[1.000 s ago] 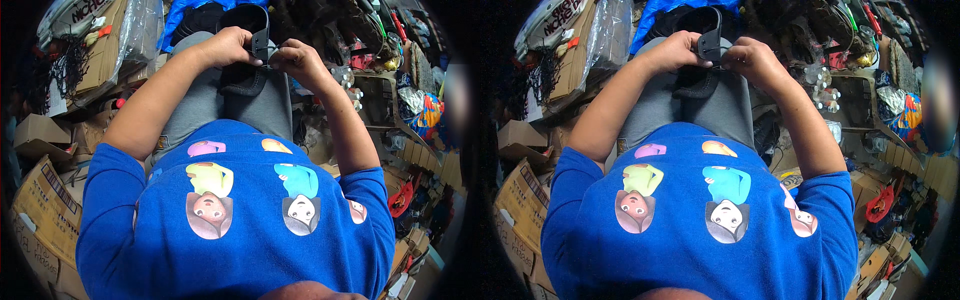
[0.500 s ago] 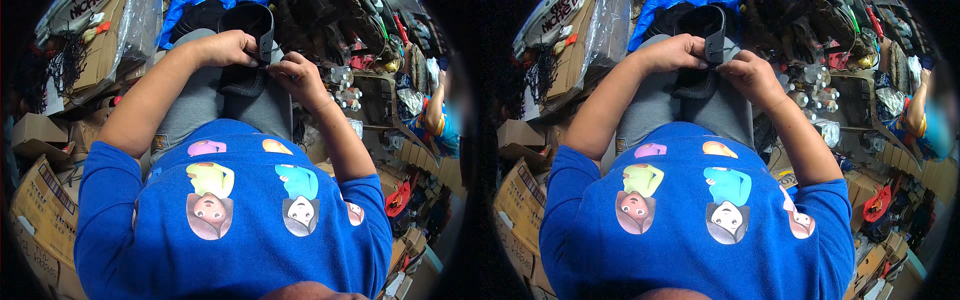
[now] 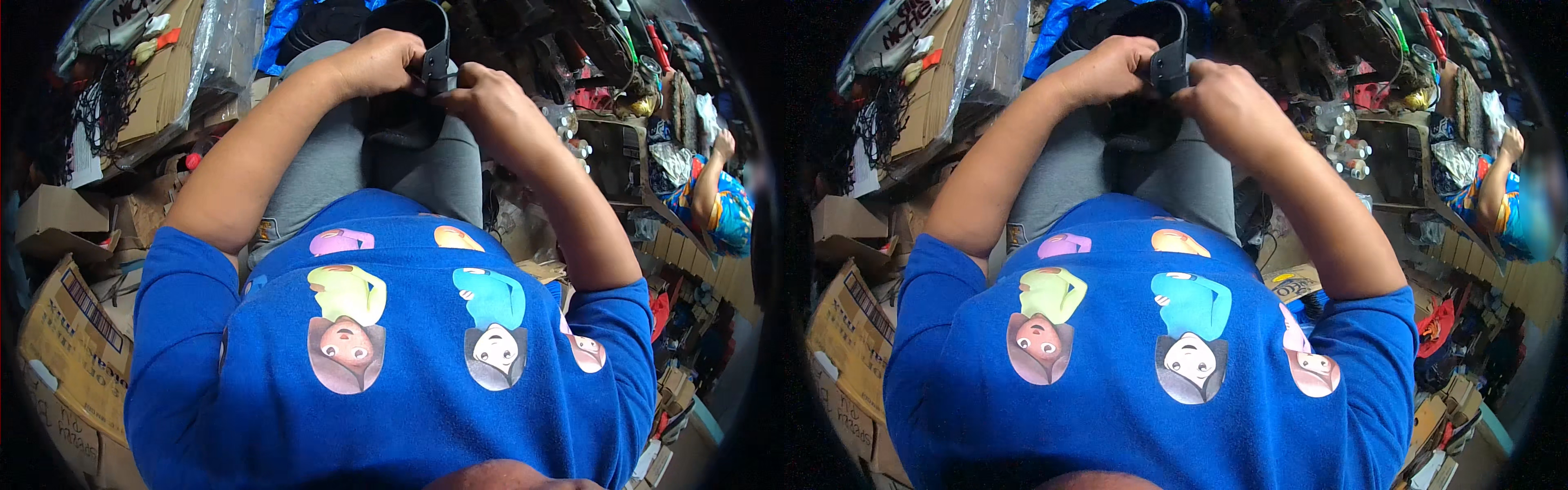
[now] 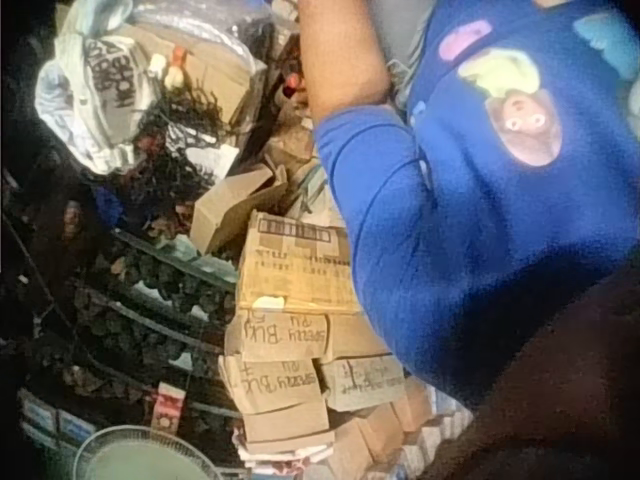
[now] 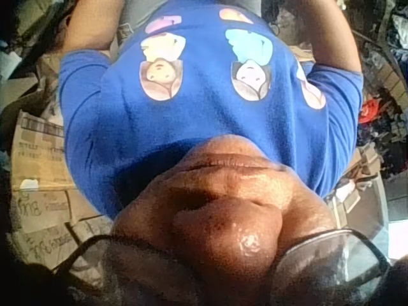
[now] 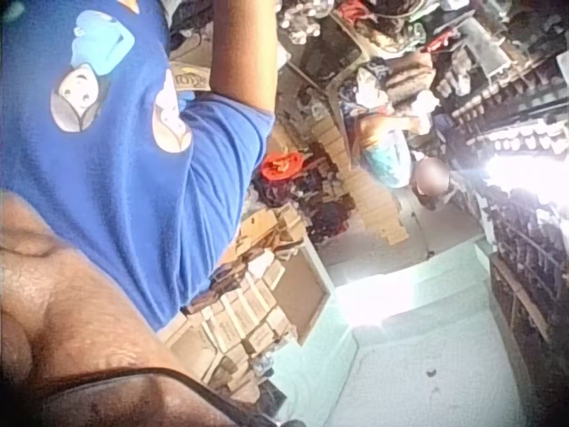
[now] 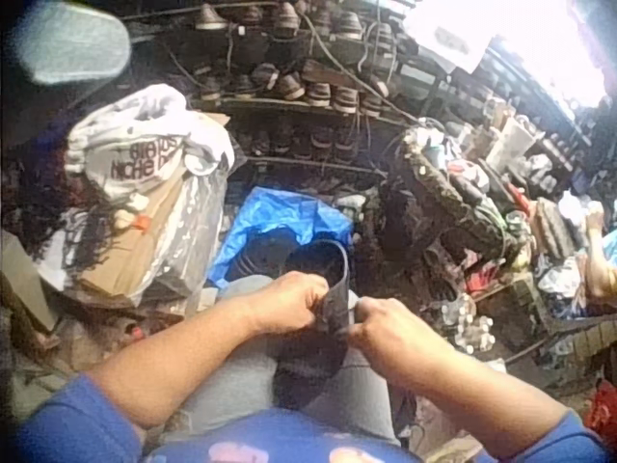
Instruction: Lacing a black shoe and tightening the laces.
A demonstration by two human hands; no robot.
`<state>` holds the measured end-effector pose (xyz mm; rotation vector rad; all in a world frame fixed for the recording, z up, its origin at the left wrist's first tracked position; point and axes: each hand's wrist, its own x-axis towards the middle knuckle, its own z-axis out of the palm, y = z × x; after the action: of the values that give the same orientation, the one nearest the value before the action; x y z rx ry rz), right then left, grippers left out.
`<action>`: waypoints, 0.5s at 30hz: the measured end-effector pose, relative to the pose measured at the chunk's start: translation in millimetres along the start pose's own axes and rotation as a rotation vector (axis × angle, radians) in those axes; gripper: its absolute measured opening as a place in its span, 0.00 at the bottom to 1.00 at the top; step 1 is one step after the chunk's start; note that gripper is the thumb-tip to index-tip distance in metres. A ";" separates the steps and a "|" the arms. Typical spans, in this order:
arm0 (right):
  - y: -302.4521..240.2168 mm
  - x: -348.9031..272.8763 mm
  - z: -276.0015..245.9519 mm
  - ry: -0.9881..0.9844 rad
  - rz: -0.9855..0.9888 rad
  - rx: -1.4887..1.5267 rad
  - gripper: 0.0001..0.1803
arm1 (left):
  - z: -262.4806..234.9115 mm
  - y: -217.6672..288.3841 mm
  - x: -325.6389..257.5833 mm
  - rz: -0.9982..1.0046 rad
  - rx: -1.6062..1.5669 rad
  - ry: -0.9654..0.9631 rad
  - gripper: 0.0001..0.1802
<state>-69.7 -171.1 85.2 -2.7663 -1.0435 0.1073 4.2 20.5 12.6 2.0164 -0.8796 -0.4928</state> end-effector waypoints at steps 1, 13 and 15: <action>-1.6 1.2 2.3 -0.003 -0.001 0.002 0.06 | 1.8 -2.5 -0.8 -0.003 -0.003 0.000 0.12; 25.0 -26.5 15.8 -0.143 0.544 1.056 0.14 | 9.6 39.9 -92.1 -0.117 0.138 0.302 0.19; 54.5 -49.6 29.6 0.028 0.161 1.585 0.14 | -4.2 39.7 -113.2 -0.153 0.067 0.153 0.17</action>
<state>-75.6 -239.7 45.7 -1.3476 -0.3340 0.5954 -85.3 91.3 49.8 2.1619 -0.6601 -0.3915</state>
